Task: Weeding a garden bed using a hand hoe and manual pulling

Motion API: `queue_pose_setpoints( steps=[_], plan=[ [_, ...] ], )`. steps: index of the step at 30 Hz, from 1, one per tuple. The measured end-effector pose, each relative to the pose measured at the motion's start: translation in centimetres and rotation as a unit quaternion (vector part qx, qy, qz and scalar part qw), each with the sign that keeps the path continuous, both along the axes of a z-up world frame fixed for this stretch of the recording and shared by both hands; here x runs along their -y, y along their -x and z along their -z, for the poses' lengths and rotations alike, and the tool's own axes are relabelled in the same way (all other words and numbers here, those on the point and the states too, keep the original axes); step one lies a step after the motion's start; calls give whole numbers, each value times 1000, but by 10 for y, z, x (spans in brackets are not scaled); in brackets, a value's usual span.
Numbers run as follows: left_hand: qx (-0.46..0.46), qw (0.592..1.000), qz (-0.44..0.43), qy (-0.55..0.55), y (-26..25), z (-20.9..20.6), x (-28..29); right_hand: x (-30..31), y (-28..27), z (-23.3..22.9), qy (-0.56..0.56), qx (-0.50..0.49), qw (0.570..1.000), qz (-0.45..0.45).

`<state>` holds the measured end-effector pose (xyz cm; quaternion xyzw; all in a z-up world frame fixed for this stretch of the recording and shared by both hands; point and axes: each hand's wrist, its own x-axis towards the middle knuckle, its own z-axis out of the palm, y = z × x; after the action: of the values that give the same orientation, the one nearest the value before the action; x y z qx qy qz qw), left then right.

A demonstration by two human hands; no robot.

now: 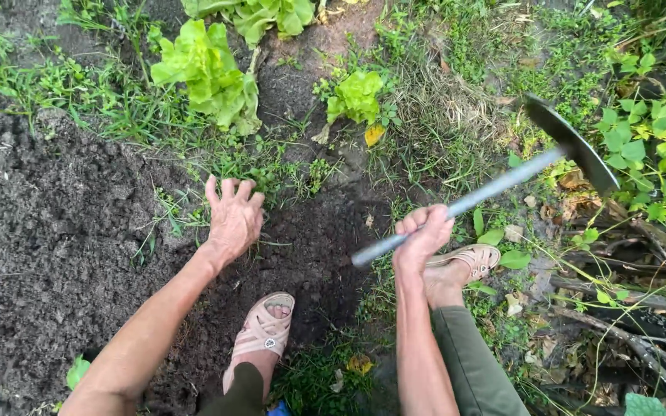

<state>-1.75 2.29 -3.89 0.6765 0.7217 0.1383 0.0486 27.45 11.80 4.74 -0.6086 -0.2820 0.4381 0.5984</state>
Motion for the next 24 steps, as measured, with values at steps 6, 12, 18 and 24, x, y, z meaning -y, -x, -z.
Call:
queue_pose_setpoints(
  steps=[6,12,18,24],
  plan=[
    [7,999,29,-27,-15,11,-20,82,44,103,217,99,965,-111],
    [52,997,50,-30,-23,10,-28,78,27,112,334,87,891,-297],
    [27,999,23,0,-30,32,-24,85,8,102,369,82,875,-303],
    [35,999,1,26,-24,11,-7,74,16,46,245,31,944,-217]
  ],
)
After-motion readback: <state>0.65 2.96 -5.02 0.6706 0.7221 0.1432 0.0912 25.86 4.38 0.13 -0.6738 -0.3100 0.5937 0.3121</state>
